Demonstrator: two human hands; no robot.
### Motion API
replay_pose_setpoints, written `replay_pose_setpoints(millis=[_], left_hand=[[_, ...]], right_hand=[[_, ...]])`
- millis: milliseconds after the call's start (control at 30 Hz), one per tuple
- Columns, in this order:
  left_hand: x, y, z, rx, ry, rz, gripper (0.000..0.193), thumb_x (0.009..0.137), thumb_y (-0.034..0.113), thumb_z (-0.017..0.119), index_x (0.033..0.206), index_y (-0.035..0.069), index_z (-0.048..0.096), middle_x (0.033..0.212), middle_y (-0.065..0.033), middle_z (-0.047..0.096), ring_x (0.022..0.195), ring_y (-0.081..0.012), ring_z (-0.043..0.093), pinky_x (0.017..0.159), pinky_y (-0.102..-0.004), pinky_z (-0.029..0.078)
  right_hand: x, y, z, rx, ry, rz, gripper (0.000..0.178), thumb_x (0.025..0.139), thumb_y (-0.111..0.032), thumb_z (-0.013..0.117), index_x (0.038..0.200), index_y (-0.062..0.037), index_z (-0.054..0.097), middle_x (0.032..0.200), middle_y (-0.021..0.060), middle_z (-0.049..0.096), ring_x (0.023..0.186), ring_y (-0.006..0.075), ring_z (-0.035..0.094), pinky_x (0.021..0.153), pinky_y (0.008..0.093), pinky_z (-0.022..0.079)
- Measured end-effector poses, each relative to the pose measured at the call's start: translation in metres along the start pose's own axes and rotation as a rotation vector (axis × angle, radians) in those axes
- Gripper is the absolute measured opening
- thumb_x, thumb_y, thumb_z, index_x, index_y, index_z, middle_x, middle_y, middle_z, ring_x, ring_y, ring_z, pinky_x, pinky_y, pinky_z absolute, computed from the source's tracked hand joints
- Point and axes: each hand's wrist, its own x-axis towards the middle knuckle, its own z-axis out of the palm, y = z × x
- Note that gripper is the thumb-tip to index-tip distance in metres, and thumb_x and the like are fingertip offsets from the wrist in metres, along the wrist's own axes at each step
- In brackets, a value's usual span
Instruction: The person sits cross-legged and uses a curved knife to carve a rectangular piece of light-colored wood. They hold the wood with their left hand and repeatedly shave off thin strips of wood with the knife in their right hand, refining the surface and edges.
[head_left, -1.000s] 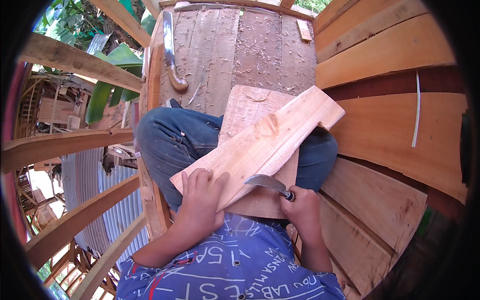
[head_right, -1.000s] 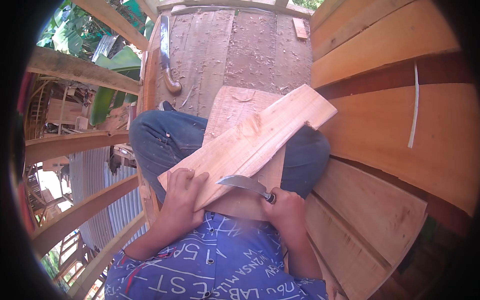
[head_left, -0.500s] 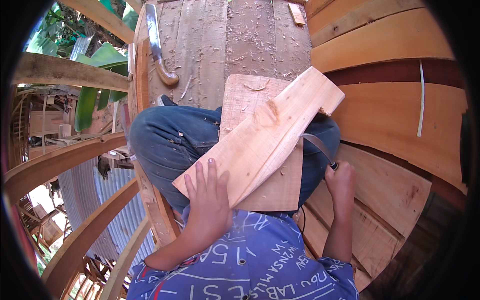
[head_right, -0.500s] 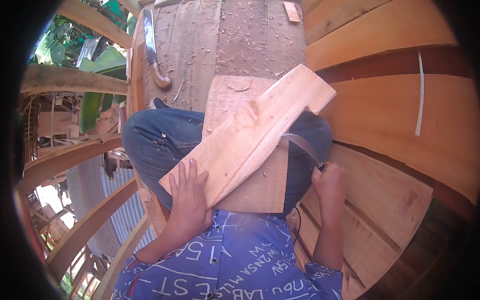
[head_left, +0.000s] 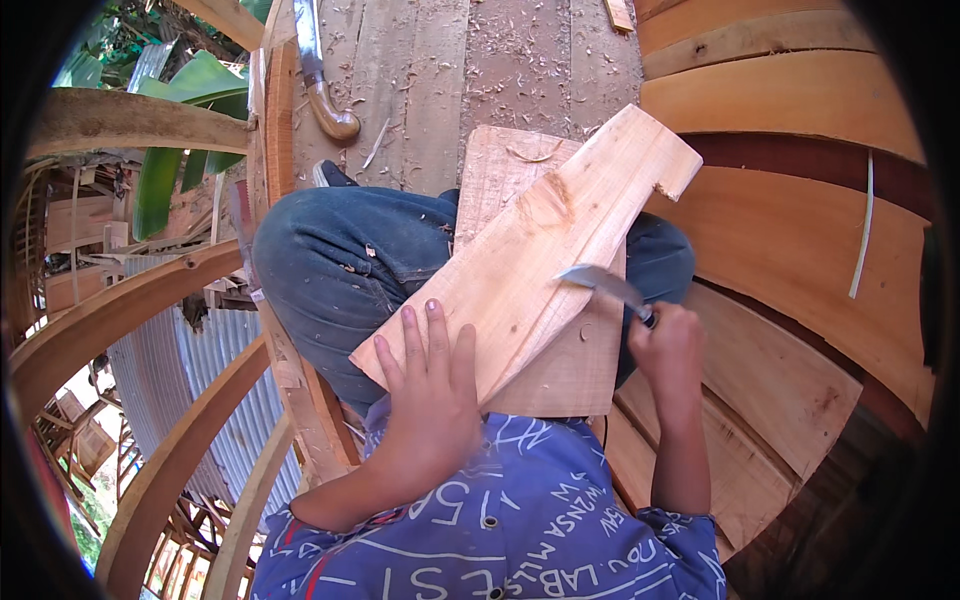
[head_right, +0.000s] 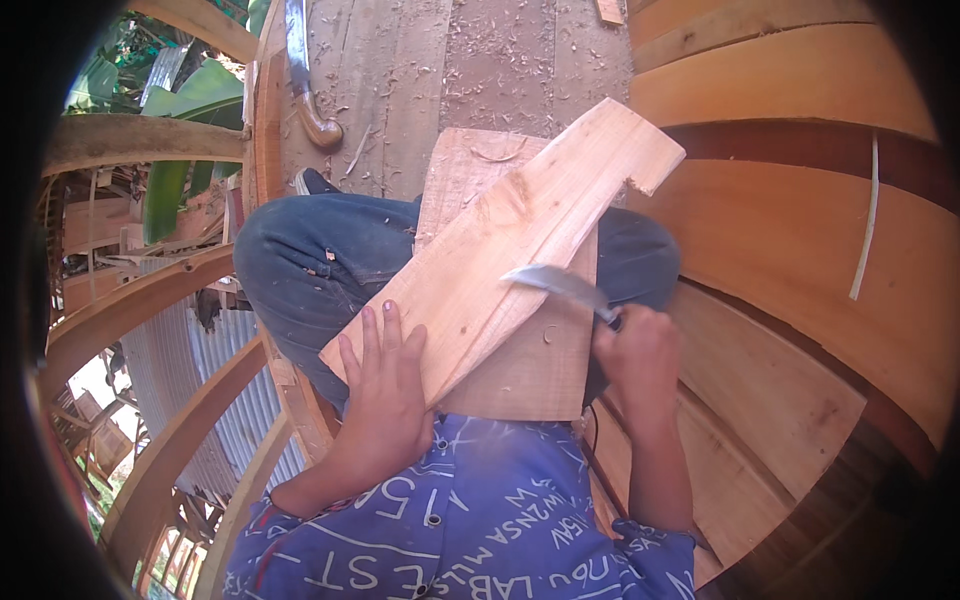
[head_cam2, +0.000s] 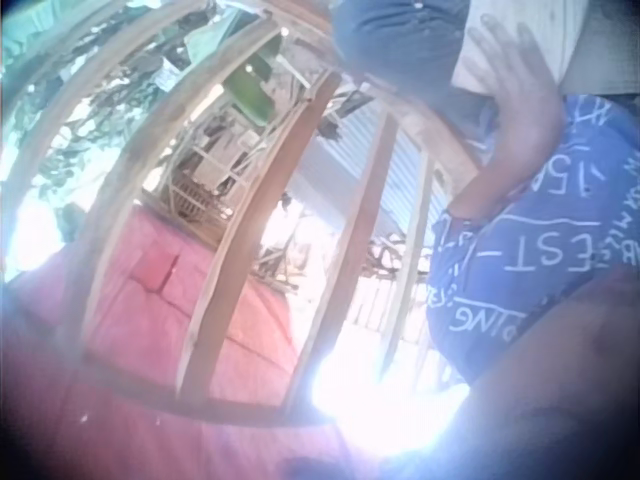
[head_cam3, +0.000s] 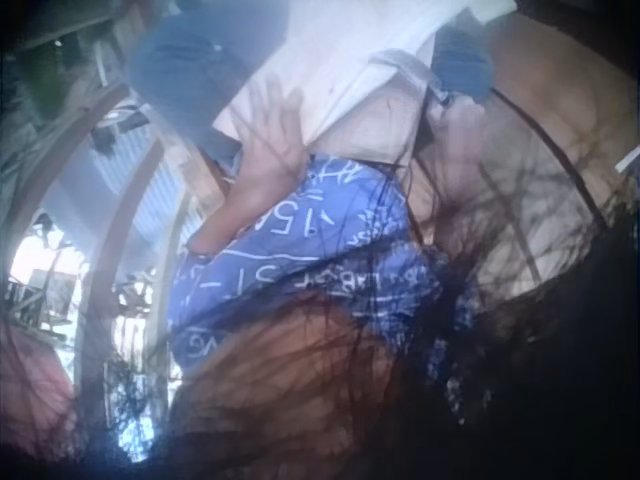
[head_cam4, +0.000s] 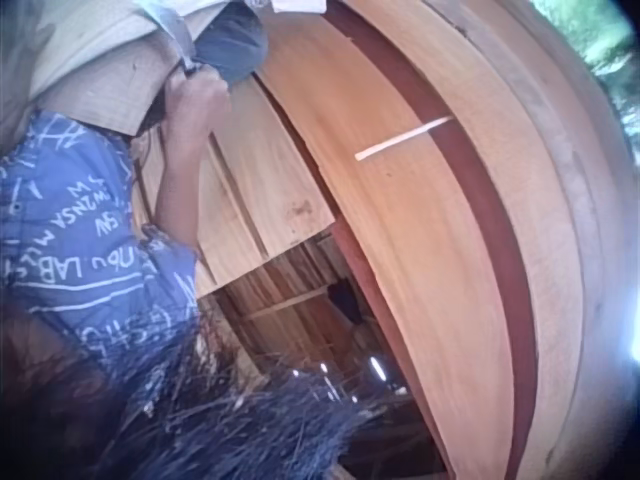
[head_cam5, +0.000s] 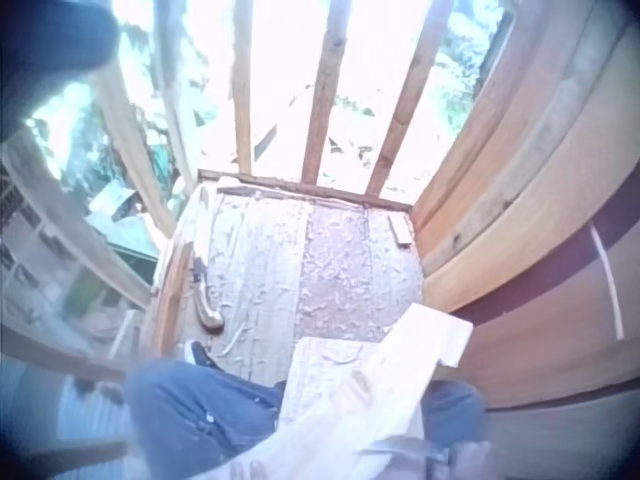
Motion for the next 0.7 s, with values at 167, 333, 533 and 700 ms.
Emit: replay_pose_setpoints(millis=[167, 333, 533, 700], left_hand=[[-0.008, -0.011, -0.005, 0.001, -0.044, 0.013, 0.066, 0.075, 0.011, 0.059, 0.136, -0.009, 0.041, 0.148, -0.0415, 0.024, 0.14, -0.0614, 0.018, 0.106, -0.076, 0.013], [-0.004, -0.011, -0.02, -0.156, -0.069, -0.05, 0.076, 0.068, 0.0, 0.058, 0.139, -0.005, 0.033, 0.152, -0.0371, 0.018, 0.144, -0.0571, 0.009, 0.112, -0.0703, 0.006], [-0.002, -0.02, -0.05, -0.32, -0.163, -0.088, 0.08, 0.068, -0.001, 0.055, 0.145, 0.004, 0.032, 0.156, -0.0308, 0.022, 0.146, -0.0535, 0.009, 0.116, -0.065, 0.004], [-0.011, -0.033, -0.066, -0.47, -0.192, -0.091, 0.084, 0.068, -0.001, 0.055, 0.148, 0.009, 0.032, 0.157, -0.0284, 0.024, 0.146, -0.0524, 0.009, 0.116, -0.064, 0.004]], right_hand=[[0.023, 0.033, -0.023, 0.296, -0.047, 0.179, 0.029, 0.084, -0.015, 0.067, 0.071, 0.0079, 0.055, 0.057, 0.0219, 0.049, 0.049, 0.0285, 0.053, 0.051, 0.0403, 0.04], [0.036, 0.011, 0.027, 0.835, -0.026, 0.121, 0.035, 0.096, -0.016, 0.059, 0.068, 0.0014, 0.048, 0.056, 0.0056, 0.046, 0.048, 0.011, 0.037, 0.045, 0.0319, 0.031], [0.083, -0.017, 0.049, 1.234, 0.148, 0.214, 0.024, 0.098, -0.018, 0.055, 0.105, 0.0029, 0.063, 0.08, 0.0078, 0.065, 0.044, 0.009, 0.044, 0.039, 0.0236, 0.037], [0.125, -0.027, 0.047, 1.466, 0.052, 0.386, 0.034, 0.095, -0.023, 0.057, 0.116, 0.0033, 0.062, 0.078, 0.0094, 0.065, 0.045, 0.0104, 0.046, 0.04, 0.0243, 0.037]])
